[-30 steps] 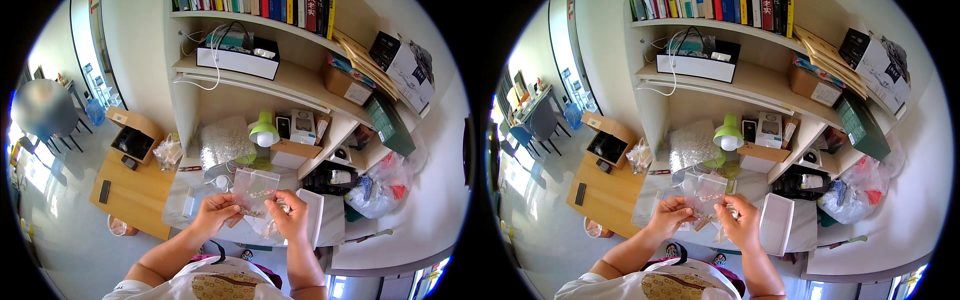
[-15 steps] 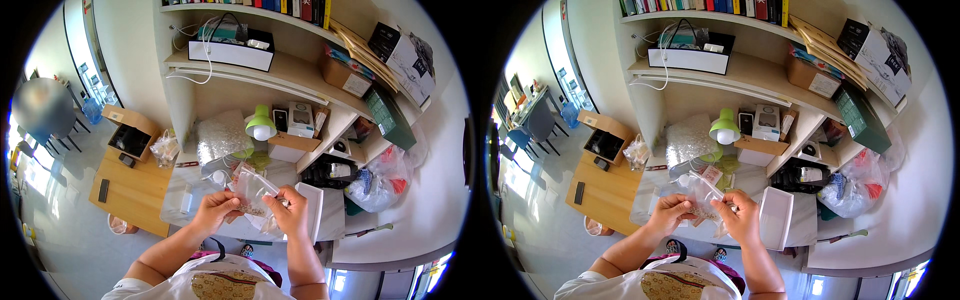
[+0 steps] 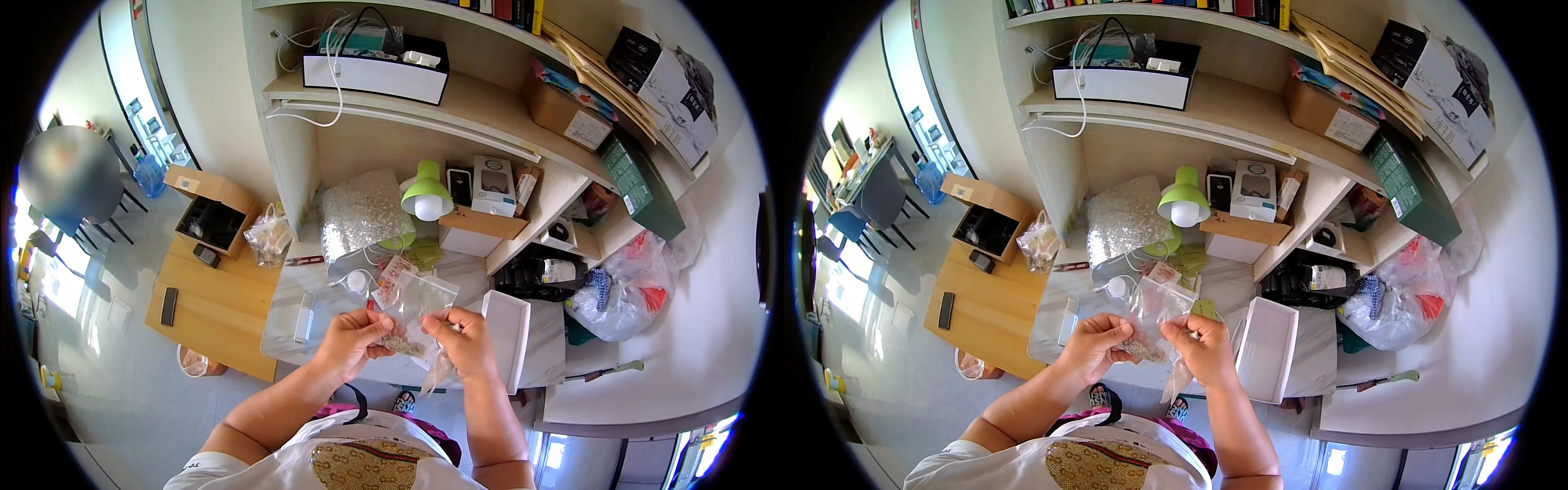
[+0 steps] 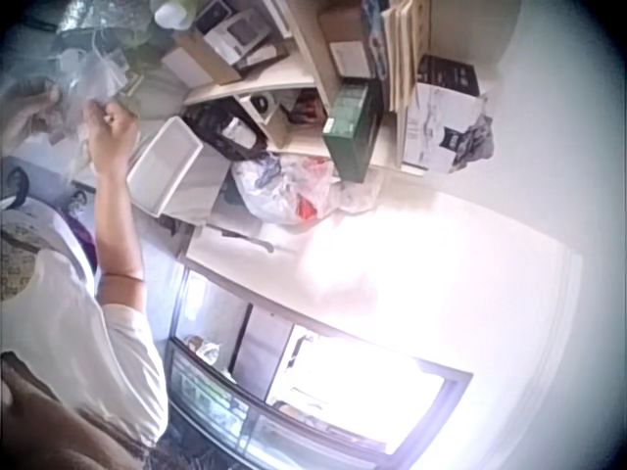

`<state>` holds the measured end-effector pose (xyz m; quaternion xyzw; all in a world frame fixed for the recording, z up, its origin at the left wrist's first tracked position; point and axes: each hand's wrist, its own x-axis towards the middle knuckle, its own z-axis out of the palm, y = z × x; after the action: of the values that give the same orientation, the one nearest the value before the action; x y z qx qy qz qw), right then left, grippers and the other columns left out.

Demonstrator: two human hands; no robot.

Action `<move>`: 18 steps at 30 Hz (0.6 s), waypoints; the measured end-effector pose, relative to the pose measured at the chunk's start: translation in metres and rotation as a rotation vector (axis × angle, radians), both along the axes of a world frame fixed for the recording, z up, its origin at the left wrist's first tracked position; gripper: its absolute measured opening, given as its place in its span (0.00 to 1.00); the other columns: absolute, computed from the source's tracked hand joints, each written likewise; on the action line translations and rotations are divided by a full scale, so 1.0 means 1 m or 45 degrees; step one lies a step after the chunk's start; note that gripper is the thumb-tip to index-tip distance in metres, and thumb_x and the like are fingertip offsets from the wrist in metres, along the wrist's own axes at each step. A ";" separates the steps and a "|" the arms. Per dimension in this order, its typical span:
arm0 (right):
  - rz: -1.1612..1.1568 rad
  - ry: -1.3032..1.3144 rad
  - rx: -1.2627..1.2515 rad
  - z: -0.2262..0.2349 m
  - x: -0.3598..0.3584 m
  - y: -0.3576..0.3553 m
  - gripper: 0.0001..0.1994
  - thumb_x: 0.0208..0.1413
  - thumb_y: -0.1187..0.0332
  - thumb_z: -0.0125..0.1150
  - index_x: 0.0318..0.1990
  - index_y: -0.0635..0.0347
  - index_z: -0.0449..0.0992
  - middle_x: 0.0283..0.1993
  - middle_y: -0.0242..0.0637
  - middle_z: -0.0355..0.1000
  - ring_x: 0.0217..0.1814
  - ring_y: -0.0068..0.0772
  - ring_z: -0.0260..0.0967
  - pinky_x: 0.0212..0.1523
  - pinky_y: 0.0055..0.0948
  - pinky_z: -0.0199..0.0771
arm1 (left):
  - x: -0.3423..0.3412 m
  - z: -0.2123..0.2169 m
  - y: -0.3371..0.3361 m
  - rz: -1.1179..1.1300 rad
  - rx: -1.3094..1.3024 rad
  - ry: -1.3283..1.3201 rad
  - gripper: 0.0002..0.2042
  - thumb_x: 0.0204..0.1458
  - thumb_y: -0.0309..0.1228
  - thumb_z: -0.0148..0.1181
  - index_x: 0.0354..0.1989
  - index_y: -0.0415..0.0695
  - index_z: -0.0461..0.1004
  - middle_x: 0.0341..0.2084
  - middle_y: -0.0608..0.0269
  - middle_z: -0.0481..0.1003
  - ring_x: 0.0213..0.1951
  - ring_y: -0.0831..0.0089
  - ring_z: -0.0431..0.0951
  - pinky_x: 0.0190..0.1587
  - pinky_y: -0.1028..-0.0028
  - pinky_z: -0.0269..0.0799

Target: The person organizes various items on a desk, including small electronic components, papers, and small plastic bags, by handling them one by one and placing them into a white box.

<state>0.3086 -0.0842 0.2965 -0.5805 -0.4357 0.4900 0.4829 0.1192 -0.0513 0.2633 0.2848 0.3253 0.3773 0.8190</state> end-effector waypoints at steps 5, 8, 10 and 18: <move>-0.038 0.118 -0.168 0.008 -0.006 -0.001 0.09 0.47 0.68 0.67 0.31 0.63 0.78 0.23 0.25 0.69 0.19 0.11 0.55 0.18 0.16 0.50 | -0.002 -0.004 -0.001 -0.014 -0.025 0.005 0.07 0.52 0.31 0.60 0.35 0.41 0.74 0.33 0.59 0.78 0.36 0.73 0.78 0.33 0.74 0.75; -0.103 0.166 -0.069 -0.015 0.001 0.003 0.09 0.46 0.68 0.68 0.32 0.63 0.78 0.23 0.26 0.69 0.18 0.11 0.54 0.17 0.17 0.50 | -0.004 -0.009 -0.001 -0.049 0.047 0.073 0.07 0.52 0.31 0.59 0.35 0.41 0.73 0.33 0.58 0.78 0.36 0.72 0.78 0.34 0.74 0.75; -0.116 0.136 -0.058 -0.022 -0.002 0.002 0.09 0.47 0.67 0.68 0.32 0.62 0.78 0.20 0.23 0.65 0.15 0.10 0.51 0.14 0.17 0.46 | -0.006 -0.011 -0.001 -0.081 0.075 0.075 0.07 0.53 0.30 0.59 0.37 0.41 0.73 0.33 0.58 0.78 0.37 0.72 0.78 0.35 0.74 0.75; -0.127 0.237 -0.154 -0.037 -0.003 0.000 0.10 0.48 0.65 0.68 0.32 0.63 0.78 0.19 0.23 0.66 0.15 0.10 0.51 0.14 0.17 0.45 | -0.003 -0.028 0.003 -0.187 0.175 0.234 0.10 0.53 0.30 0.59 0.39 0.36 0.75 0.30 0.58 0.78 0.35 0.72 0.78 0.38 0.76 0.74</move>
<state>0.3056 -0.0838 0.2592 -0.5816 -0.3290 0.5425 0.5091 0.1163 -0.0480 0.2356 0.3968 0.3506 0.3099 0.7897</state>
